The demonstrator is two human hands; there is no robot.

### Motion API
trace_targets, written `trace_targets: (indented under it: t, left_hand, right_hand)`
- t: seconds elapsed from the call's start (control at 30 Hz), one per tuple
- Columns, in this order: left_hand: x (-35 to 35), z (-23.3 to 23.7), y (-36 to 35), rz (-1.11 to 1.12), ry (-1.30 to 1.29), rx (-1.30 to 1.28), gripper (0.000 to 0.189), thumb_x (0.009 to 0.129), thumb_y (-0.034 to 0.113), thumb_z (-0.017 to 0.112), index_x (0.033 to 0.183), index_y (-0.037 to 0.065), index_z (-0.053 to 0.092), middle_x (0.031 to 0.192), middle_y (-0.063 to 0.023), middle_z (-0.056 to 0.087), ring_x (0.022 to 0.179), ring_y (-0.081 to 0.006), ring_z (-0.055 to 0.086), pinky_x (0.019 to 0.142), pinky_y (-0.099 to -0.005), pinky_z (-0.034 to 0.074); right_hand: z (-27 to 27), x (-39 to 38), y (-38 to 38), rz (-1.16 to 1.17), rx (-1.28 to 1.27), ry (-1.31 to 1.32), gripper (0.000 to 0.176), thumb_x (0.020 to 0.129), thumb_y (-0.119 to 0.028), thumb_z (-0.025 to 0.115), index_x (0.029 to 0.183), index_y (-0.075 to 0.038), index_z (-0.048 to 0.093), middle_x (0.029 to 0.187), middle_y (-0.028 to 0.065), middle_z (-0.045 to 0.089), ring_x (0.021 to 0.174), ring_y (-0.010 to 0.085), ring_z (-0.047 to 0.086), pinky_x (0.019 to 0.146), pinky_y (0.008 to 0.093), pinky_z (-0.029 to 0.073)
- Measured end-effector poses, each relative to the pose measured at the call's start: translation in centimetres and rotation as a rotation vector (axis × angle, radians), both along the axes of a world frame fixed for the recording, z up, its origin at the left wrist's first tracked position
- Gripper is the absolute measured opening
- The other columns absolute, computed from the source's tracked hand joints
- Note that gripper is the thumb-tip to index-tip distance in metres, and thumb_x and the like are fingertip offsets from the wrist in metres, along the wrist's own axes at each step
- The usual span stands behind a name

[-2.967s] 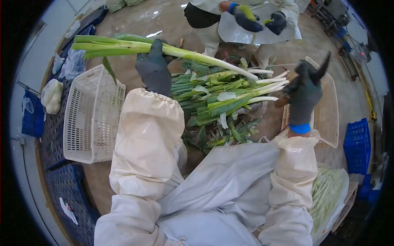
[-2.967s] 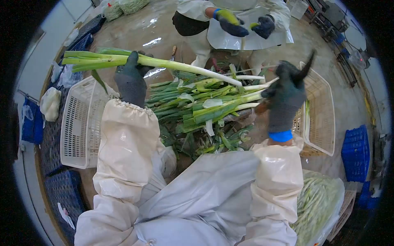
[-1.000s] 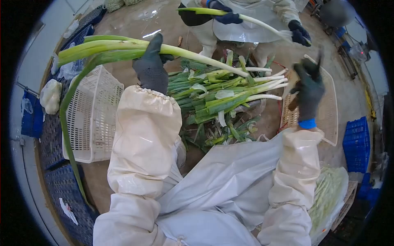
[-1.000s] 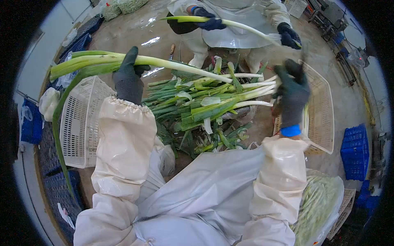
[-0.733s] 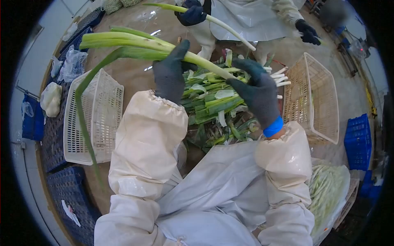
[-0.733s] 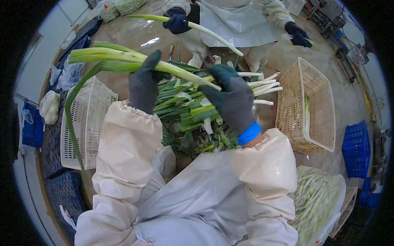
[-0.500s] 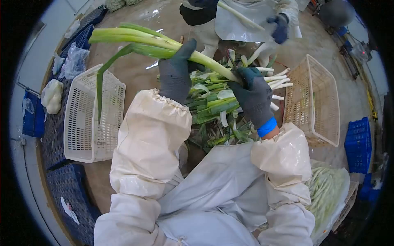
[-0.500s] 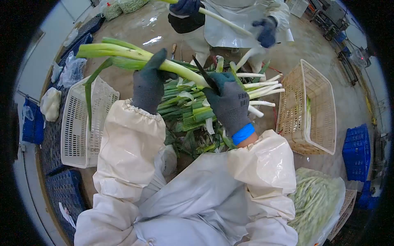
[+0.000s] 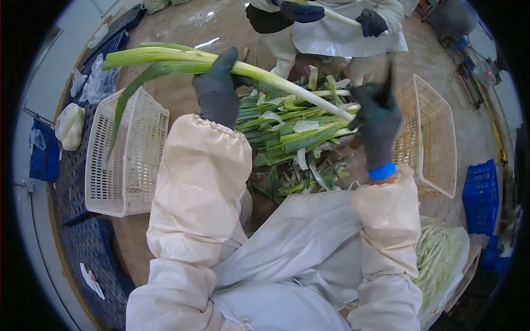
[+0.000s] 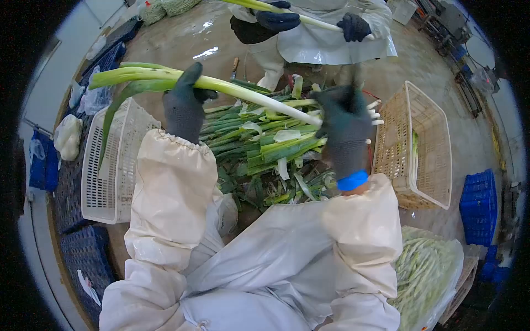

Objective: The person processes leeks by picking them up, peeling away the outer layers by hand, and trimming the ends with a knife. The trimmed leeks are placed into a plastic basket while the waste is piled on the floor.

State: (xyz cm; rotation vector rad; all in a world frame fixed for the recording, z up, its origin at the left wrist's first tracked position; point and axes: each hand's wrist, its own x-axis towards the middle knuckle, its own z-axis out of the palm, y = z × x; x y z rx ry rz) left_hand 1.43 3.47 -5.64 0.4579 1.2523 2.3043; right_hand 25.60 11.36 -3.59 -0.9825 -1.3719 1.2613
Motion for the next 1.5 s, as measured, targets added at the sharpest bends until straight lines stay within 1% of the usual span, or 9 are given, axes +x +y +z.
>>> trace_targets:
  t: [0.17, 0.3, 0.47, 0.5, 0.77, 0.9, 1.0, 1.13, 1.5]
  left_hand:
    - [-2.1, -0.1, -0.1, 0.167, 0.008, 0.017, 0.024, 0.076, 0.01, 0.075, 0.088, -0.002, 0.058, 0.072, -0.012, 0.061, 0.052, -0.0222, 0.062, 0.046, -0.0294, 0.055]
    - [-2.4, -0.6, -0.2, 0.147, 0.047, 0.037, 0.024, 0.076, 0.011, 0.075, 0.087, -0.002, 0.058, 0.072, -0.012, 0.061, 0.053, -0.0222, 0.062, 0.046, -0.0289, 0.054]
    - [1.0, -0.1, 0.3, 0.014, 0.01, 0.007, 0.022, 0.078, 0.011, 0.074, 0.086, -0.002, 0.058, 0.072, -0.0136, 0.063, 0.053, -0.0219, 0.062, 0.045, -0.0288, 0.053]
    - [1.6, -0.4, 0.6, -0.046, -0.013, 0.012, 0.022, 0.078, 0.011, 0.073, 0.086, -0.002, 0.058, 0.072, -0.014, 0.063, 0.053, -0.0219, 0.062, 0.046, -0.0289, 0.053]
    - [4.1, -0.9, 0.9, -0.273, -0.001, -0.047, 0.02, 0.081, 0.014, 0.071, 0.085, -0.002, 0.06, 0.074, -0.012, 0.064, 0.058, -0.0199, 0.063, 0.051, -0.0284, 0.052]
    - [4.5, 0.0, 0.5, -0.371, 0.091, -0.053, 0.027, 0.079, 0.013, 0.073, 0.095, -0.002, 0.058, 0.084, -0.0114, 0.064, 0.069, -0.0188, 0.064, 0.06, -0.0278, 0.053]
    - [5.4, 0.1, 0.9, -0.401, 0.291, -0.101, 0.032, 0.083, 0.013, 0.069, 0.109, -0.001, 0.055, 0.098, -0.0097, 0.062, 0.089, -0.0169, 0.062, 0.078, -0.0288, 0.051]
    - [6.0, -0.3, 1.2, -0.731, 0.04, 0.033, 0.033, 0.086, 0.012, 0.067, 0.113, -0.003, 0.055, 0.094, -0.01, 0.064, 0.086, -0.0163, 0.063, 0.076, -0.0288, 0.051]
    - [8.9, -2.6, 1.2, -0.544, 0.392, -0.251, 0.037, 0.077, 0.008, 0.076, 0.109, -0.002, 0.061, 0.093, -0.0084, 0.067, 0.08, -0.0142, 0.064, 0.07, -0.0271, 0.053]
  right_hand:
    - [0.7, 6.3, 5.1, -0.281, 0.348, 0.202, 0.014, 0.079, -0.008, 0.072, 0.09, -0.001, 0.068, 0.067, 0.0043, 0.058, 0.046, 0.0102, 0.051, 0.041, 0.0233, 0.041]
    - [1.2, 10.7, 7.5, -0.462, 0.394, -0.019, 0.017, 0.084, -0.011, 0.067, 0.097, 0.0, 0.069, 0.065, 0.0041, 0.056, 0.049, 0.011, 0.052, 0.044, 0.0235, 0.043]
    - [-0.6, 8.3, 6.7, -0.134, 0.513, -0.161, 0.025, 0.08, -0.008, 0.07, 0.105, -0.001, 0.067, 0.102, 0.0065, 0.065, 0.073, 0.0091, 0.059, 0.057, 0.0214, 0.046]
    - [0.6, 5.8, 4.5, -0.11, 0.175, -0.142, 0.031, 0.079, -0.008, 0.072, 0.108, -0.002, 0.066, 0.104, 0.0064, 0.066, 0.081, 0.0107, 0.061, 0.067, 0.0226, 0.048]
    - [-3.5, -1.5, -1.3, 0.298, 0.608, -0.743, 0.035, 0.075, -0.025, 0.074, 0.104, -0.007, 0.067, 0.093, 0.0157, 0.067, 0.082, 0.0315, 0.065, 0.072, 0.0382, 0.051]
    - [-4.7, -1.7, -1.0, 0.25, 0.643, -0.63, 0.029, 0.077, -0.022, 0.072, 0.1, -0.005, 0.068, 0.082, 0.0124, 0.066, 0.07, 0.0272, 0.065, 0.063, 0.037, 0.05]
    - [-4.0, -1.4, -1.1, 0.409, 0.254, -0.341, 0.026, 0.078, -0.021, 0.073, 0.096, -0.003, 0.069, 0.071, 0.0046, 0.063, 0.063, 0.0158, 0.061, 0.058, 0.0309, 0.048]
    - [-2.6, -0.9, -1.3, 0.555, -0.218, -0.339, 0.023, 0.081, -0.019, 0.073, 0.094, 0.0, 0.069, 0.073, -0.0007, 0.063, 0.064, 0.0076, 0.056, 0.057, 0.0237, 0.044]
    - [-1.2, -1.2, -1.1, 0.192, 0.137, -0.004, 0.026, 0.082, -0.009, 0.071, 0.105, 0.002, 0.064, 0.091, 0.0059, 0.066, 0.08, 0.0091, 0.06, 0.07, 0.0242, 0.049]
